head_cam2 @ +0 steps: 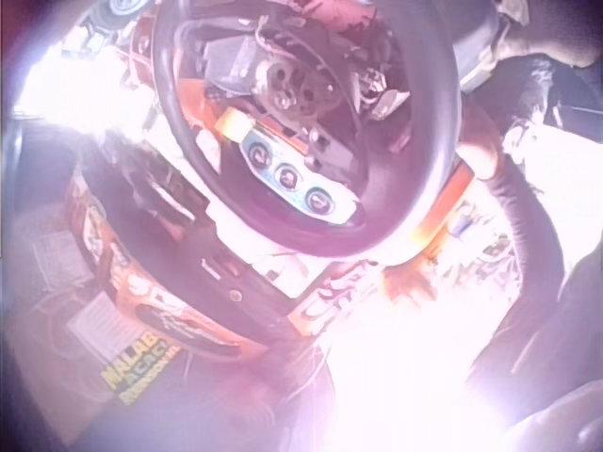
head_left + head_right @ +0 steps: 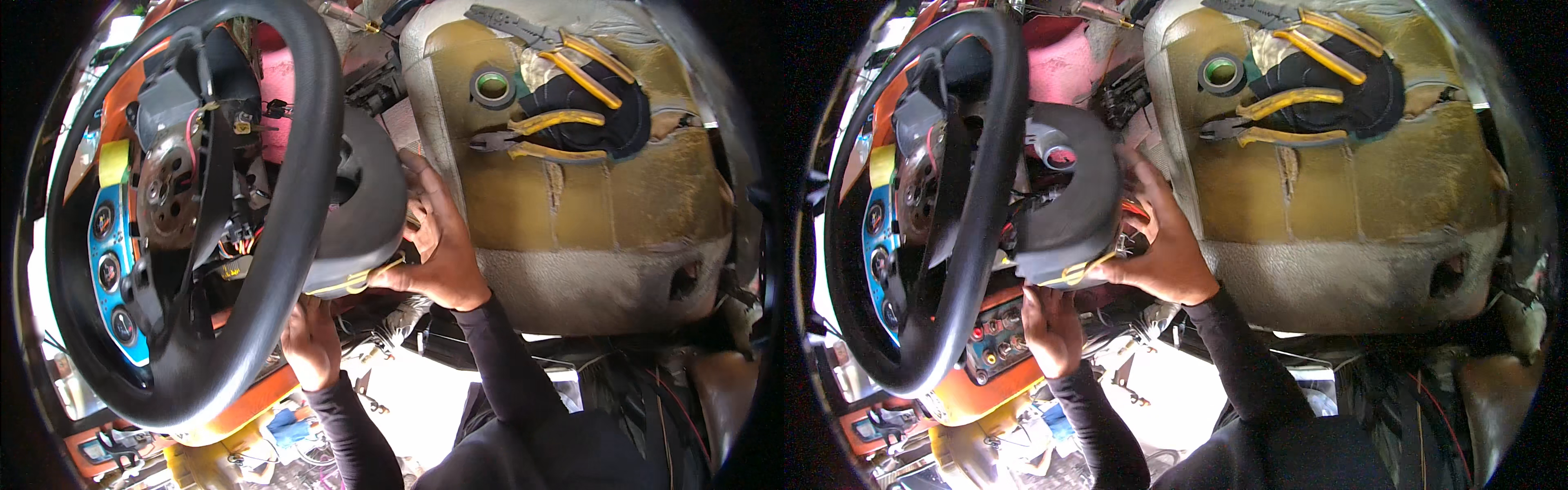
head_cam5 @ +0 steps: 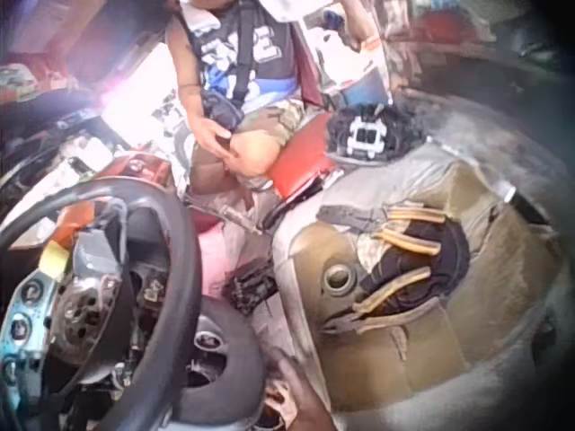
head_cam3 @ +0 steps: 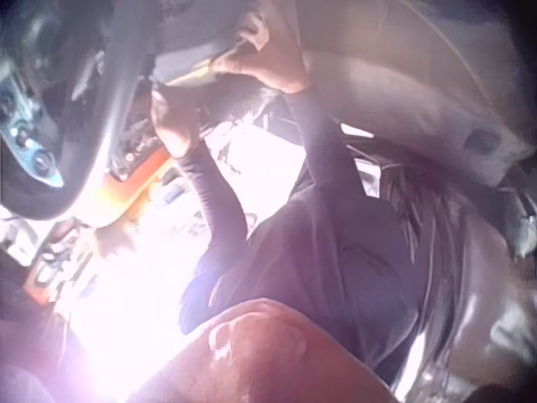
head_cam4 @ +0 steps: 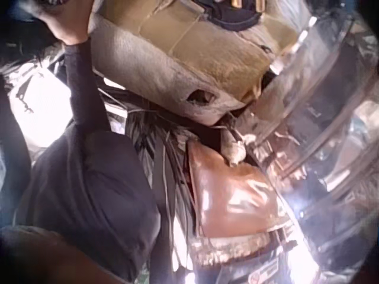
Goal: The person works on the exposed wiring under the dashboard of a three-wheeled vehicle, stripping wire ends, twisting connections, and taping joints. They handle multiple colored wires and connectors, occasionally adjusting the steering column area while another person sits in the driver seat.
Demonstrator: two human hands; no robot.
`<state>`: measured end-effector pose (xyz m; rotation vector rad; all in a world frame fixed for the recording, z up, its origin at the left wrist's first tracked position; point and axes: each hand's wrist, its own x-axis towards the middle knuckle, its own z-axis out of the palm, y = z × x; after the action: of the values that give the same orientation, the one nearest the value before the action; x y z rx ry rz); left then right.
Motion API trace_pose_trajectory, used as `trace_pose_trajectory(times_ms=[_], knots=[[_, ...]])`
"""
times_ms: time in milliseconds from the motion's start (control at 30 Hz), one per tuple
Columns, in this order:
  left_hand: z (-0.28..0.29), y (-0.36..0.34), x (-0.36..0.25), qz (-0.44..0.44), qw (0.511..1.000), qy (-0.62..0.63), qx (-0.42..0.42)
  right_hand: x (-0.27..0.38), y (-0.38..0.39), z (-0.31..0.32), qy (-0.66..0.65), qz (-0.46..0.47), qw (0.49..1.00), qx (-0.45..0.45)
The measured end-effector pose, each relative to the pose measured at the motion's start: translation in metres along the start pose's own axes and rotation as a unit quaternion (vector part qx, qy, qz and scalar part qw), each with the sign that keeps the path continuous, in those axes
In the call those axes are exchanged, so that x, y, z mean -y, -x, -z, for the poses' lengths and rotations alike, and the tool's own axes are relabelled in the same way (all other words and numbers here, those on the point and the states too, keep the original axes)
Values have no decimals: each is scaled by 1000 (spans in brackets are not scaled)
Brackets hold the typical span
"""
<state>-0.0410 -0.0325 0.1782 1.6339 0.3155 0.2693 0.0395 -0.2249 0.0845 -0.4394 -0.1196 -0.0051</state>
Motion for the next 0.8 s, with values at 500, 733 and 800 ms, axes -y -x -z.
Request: trace_pose_trajectory(times_ms=[500, 733, 800], knots=[[-20, -8, -22, -263, 827, -493, -58, -16, -61, 12, 98, 91, 983, 128], [-39, -1, -19, -172, 861, -444, -176, -72, -128, -6, -61, -114, 986, -103], [-42, 4, -17, -159, 885, -388, -203, -80, -148, -5, -49, -124, 990, -47]])
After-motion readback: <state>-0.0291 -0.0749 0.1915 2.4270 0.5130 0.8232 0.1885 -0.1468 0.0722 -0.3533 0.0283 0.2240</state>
